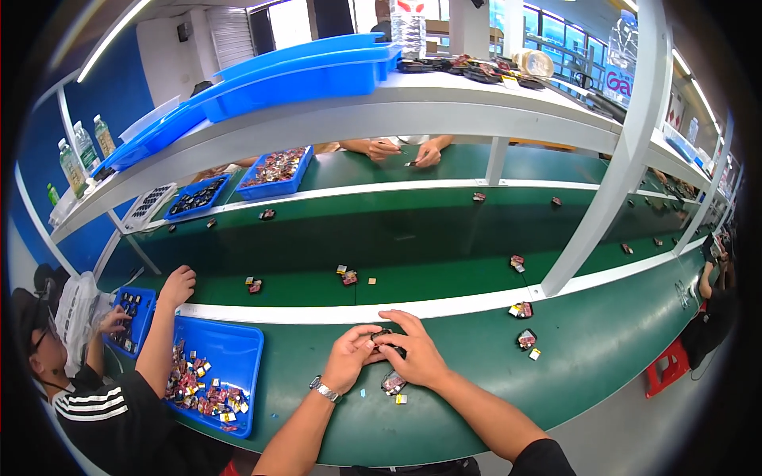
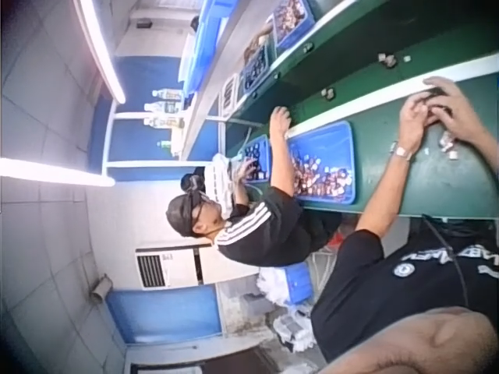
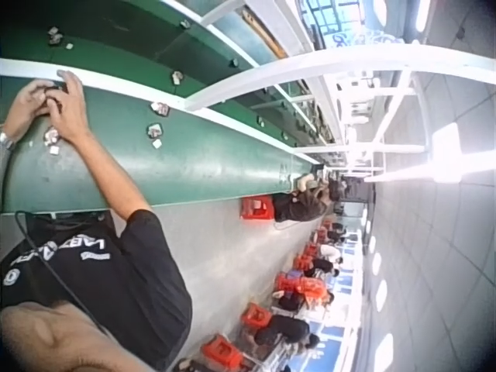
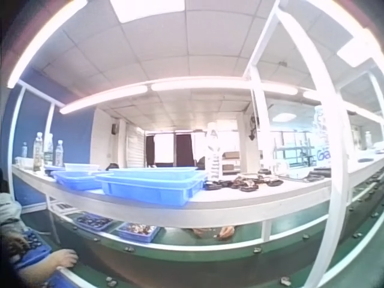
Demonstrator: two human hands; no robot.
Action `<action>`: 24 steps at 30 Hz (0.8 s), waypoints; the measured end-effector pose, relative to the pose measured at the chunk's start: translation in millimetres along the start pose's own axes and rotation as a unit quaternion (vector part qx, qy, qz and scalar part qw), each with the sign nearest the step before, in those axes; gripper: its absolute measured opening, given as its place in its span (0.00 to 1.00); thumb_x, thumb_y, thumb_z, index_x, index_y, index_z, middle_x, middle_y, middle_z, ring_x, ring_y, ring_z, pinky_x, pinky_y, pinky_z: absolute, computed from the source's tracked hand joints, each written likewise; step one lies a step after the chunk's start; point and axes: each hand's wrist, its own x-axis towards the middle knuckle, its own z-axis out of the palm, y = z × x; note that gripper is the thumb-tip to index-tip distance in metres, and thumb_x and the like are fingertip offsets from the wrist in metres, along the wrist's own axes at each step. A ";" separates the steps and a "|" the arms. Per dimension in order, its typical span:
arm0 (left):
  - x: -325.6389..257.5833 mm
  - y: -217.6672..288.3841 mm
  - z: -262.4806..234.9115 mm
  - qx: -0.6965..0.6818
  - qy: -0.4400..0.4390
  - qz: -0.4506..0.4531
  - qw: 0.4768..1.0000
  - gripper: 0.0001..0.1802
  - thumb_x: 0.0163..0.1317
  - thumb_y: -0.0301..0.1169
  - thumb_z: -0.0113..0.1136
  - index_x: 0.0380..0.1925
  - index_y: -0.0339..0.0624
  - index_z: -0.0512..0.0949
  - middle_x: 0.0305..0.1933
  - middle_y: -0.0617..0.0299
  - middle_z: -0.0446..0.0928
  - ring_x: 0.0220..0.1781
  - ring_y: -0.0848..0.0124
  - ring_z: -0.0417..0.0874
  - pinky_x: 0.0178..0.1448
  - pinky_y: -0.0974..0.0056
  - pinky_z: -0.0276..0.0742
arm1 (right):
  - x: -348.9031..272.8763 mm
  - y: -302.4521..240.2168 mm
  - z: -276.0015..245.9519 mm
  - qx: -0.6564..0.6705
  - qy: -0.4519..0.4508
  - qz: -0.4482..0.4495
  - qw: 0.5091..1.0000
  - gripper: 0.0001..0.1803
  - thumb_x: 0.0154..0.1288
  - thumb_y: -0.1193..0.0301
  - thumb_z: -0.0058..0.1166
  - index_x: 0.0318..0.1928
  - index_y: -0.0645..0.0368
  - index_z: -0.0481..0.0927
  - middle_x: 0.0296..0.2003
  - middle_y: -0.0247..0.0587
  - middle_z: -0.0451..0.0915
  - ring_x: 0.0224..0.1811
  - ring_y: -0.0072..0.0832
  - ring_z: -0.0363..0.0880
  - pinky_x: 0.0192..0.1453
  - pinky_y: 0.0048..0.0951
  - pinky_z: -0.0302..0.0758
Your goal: Assembling or sorting small decorative badges and pins at a factory production line.
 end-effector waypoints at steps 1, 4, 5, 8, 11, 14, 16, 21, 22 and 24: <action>-0.1 -0.5 0.3 0.000 -0.005 -0.002 1.000 0.15 0.73 0.25 0.49 0.58 0.34 0.69 0.53 0.52 0.80 0.54 0.65 0.83 0.60 0.57 0.82 | -0.2 -0.5 0.3 -0.002 0.000 0.003 1.000 0.11 0.58 0.75 0.61 0.42 0.57 0.85 0.59 0.42 0.76 0.66 0.44 0.68 0.65 0.41 0.72; -0.3 0.3 0.9 0.000 0.007 -0.008 1.000 0.16 0.73 0.25 0.48 0.59 0.34 0.68 0.53 0.51 0.79 0.55 0.65 0.82 0.61 0.56 0.82 | 3.4 -4.1 2.3 -0.016 0.047 -0.031 0.998 0.09 0.56 0.76 0.63 0.39 0.58 0.84 0.51 0.40 0.78 0.55 0.40 0.75 0.54 0.37 0.78; -0.5 1.9 1.0 0.007 0.010 -0.013 1.000 0.16 0.73 0.24 0.48 0.59 0.34 0.68 0.53 0.51 0.79 0.55 0.65 0.82 0.62 0.56 0.82 | 5.6 -5.5 2.2 -0.008 0.063 -0.026 0.998 0.09 0.55 0.77 0.64 0.38 0.58 0.83 0.47 0.39 0.79 0.51 0.38 0.77 0.50 0.35 0.80; 0.8 3.9 2.6 0.012 0.009 -0.020 1.000 0.17 0.73 0.21 0.45 0.59 0.32 0.68 0.54 0.49 0.78 0.56 0.63 0.82 0.63 0.56 0.81 | 5.8 2.7 2.9 -0.047 0.073 -0.067 0.994 0.09 0.52 0.78 0.65 0.36 0.58 0.83 0.40 0.35 0.79 0.42 0.33 0.78 0.41 0.32 0.80; 1.4 6.6 4.6 0.014 0.014 -0.023 1.000 0.17 0.72 0.21 0.45 0.59 0.33 0.68 0.53 0.50 0.79 0.55 0.64 0.82 0.61 0.56 0.82 | 6.1 2.7 4.6 -0.069 0.076 -0.076 0.992 0.09 0.52 0.78 0.65 0.36 0.57 0.83 0.38 0.34 0.78 0.40 0.32 0.78 0.40 0.32 0.79; 0.4 8.2 6.4 0.023 0.016 -0.026 0.999 0.17 0.72 0.20 0.45 0.59 0.33 0.68 0.53 0.50 0.79 0.55 0.64 0.82 0.61 0.58 0.83 | 4.4 -2.7 1.8 -0.086 0.077 -0.088 0.989 0.09 0.52 0.77 0.64 0.36 0.56 0.84 0.37 0.34 0.78 0.39 0.32 0.78 0.39 0.32 0.79; 0.0 8.6 7.5 0.028 0.020 -0.029 0.999 0.17 0.72 0.20 0.45 0.59 0.33 0.68 0.53 0.50 0.79 0.55 0.65 0.82 0.61 0.58 0.83 | 3.7 -4.7 0.2 -0.098 0.065 -0.095 0.988 0.09 0.53 0.76 0.64 0.36 0.56 0.84 0.37 0.34 0.78 0.39 0.32 0.78 0.40 0.32 0.79; -1.8 5.1 6.3 0.043 0.024 -0.033 0.998 0.17 0.72 0.20 0.45 0.59 0.33 0.68 0.53 0.50 0.79 0.55 0.65 0.82 0.60 0.59 0.83 | -2.5 -2.8 7.9 -0.137 0.072 -0.084 0.984 0.11 0.51 0.78 0.67 0.38 0.56 0.84 0.36 0.35 0.79 0.37 0.32 0.79 0.39 0.32 0.80; -1.5 3.5 5.8 0.038 0.022 -0.031 0.999 0.17 0.72 0.21 0.45 0.59 0.33 0.68 0.53 0.50 0.79 0.55 0.65 0.82 0.60 0.59 0.83 | -2.1 -3.1 8.4 -0.137 0.079 -0.083 0.984 0.10 0.51 0.78 0.67 0.37 0.57 0.85 0.36 0.35 0.79 0.37 0.33 0.80 0.39 0.32 0.80; -0.6 4.1 6.6 0.039 0.022 -0.030 0.999 0.16 0.72 0.22 0.45 0.59 0.34 0.69 0.53 0.51 0.79 0.54 0.65 0.83 0.60 0.59 0.83 | -2.2 -1.7 9.0 -0.138 0.078 -0.077 0.984 0.09 0.52 0.76 0.65 0.37 0.57 0.84 0.36 0.35 0.79 0.39 0.33 0.79 0.40 0.33 0.80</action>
